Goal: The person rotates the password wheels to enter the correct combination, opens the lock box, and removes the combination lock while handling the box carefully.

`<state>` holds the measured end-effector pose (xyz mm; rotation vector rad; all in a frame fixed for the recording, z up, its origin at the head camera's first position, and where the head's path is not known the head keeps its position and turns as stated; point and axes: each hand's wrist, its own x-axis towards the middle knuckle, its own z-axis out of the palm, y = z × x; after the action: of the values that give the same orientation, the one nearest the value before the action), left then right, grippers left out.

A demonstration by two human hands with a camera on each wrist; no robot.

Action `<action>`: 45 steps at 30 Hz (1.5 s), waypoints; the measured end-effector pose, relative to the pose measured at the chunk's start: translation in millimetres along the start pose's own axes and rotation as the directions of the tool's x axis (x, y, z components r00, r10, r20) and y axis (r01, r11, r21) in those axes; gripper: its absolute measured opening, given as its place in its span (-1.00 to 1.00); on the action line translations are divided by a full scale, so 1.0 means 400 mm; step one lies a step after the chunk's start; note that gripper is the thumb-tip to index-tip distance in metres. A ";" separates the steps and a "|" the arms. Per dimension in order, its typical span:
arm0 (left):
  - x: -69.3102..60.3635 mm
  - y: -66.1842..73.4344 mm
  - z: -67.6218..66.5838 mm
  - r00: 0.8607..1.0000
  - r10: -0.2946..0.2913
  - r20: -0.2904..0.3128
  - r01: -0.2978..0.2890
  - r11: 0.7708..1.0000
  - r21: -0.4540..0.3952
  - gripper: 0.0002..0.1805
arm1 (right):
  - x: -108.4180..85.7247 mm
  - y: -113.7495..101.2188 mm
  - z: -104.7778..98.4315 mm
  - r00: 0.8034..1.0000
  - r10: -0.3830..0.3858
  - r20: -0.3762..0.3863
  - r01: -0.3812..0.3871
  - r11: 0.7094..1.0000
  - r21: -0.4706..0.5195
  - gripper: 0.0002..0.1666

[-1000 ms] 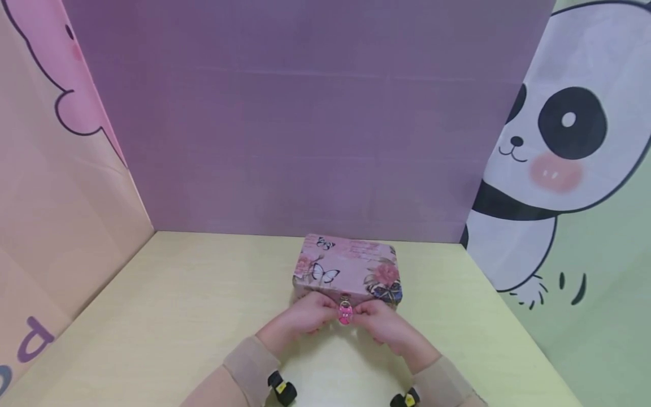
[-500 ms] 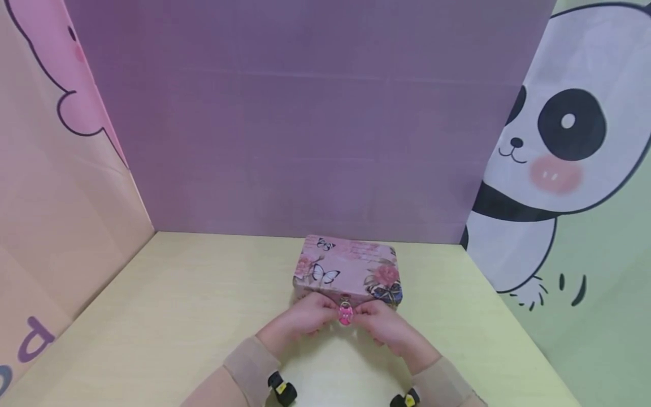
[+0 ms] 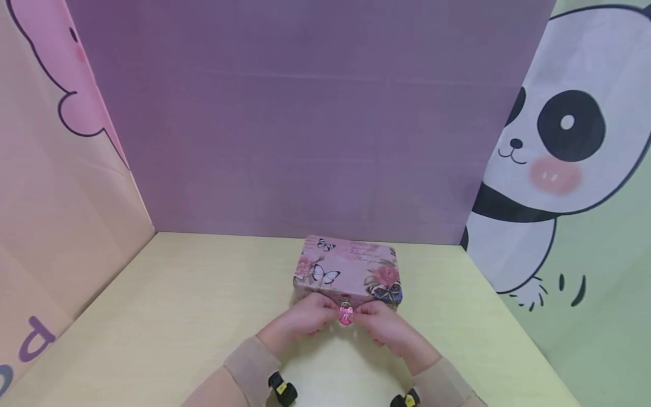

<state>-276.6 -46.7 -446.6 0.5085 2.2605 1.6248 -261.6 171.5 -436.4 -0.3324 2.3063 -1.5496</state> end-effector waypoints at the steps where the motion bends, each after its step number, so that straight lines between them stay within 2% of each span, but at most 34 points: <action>1: 0.000 0.000 0.000 1.000 0.000 0.000 0.000 1.000 0.000 -0.83 | 0.000 0.000 -0.001 1.000 0.001 0.002 -0.001 1.000 0.001 -0.73; 9: -0.003 0.003 -0.002 1.000 -0.007 -0.005 0.007 1.000 -0.009 -0.85 | -0.003 -0.001 -0.013 1.000 0.013 0.005 -0.013 1.000 -0.004 -0.68; 13: -0.002 0.001 -0.002 1.000 -0.007 -0.008 0.007 1.000 -0.003 -0.84 | -0.003 -0.003 -0.018 0.999 0.029 0.016 -0.030 0.998 0.047 -0.64; 17: 0.000 -0.002 -0.002 1.000 -0.011 -0.013 0.011 1.000 0.000 -0.85 | -0.003 -0.005 -0.021 0.997 0.057 0.054 -0.062 0.992 0.114 -0.49; 20: -0.001 -0.002 -0.002 1.000 -0.019 -0.013 0.019 1.000 -0.007 -0.84 | -0.003 -0.004 -0.025 0.996 0.061 0.069 -0.069 0.989 0.128 -0.44; 31: -0.005 0.004 -0.003 0.999 -0.028 -0.017 0.028 1.000 -0.014 -0.85 | 0.001 0.001 -0.026 0.995 0.049 0.086 -0.060 0.989 0.136 -0.51; 36: -0.005 0.004 -0.004 0.999 -0.038 -0.021 0.038 0.999 -0.010 -0.86 | 0.001 0.001 -0.025 0.996 0.033 0.082 -0.042 0.993 0.109 -0.58; 45: -0.006 0.006 -0.003 0.999 -0.041 -0.008 0.041 0.998 -0.055 -0.86 | 0.001 0.004 -0.014 0.998 0.017 0.053 -0.021 0.997 0.079 -0.67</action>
<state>-274.7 -48.0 -443.9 0.4391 2.2119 1.6670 -264.3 176.7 -435.9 -0.3252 2.1957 -1.5991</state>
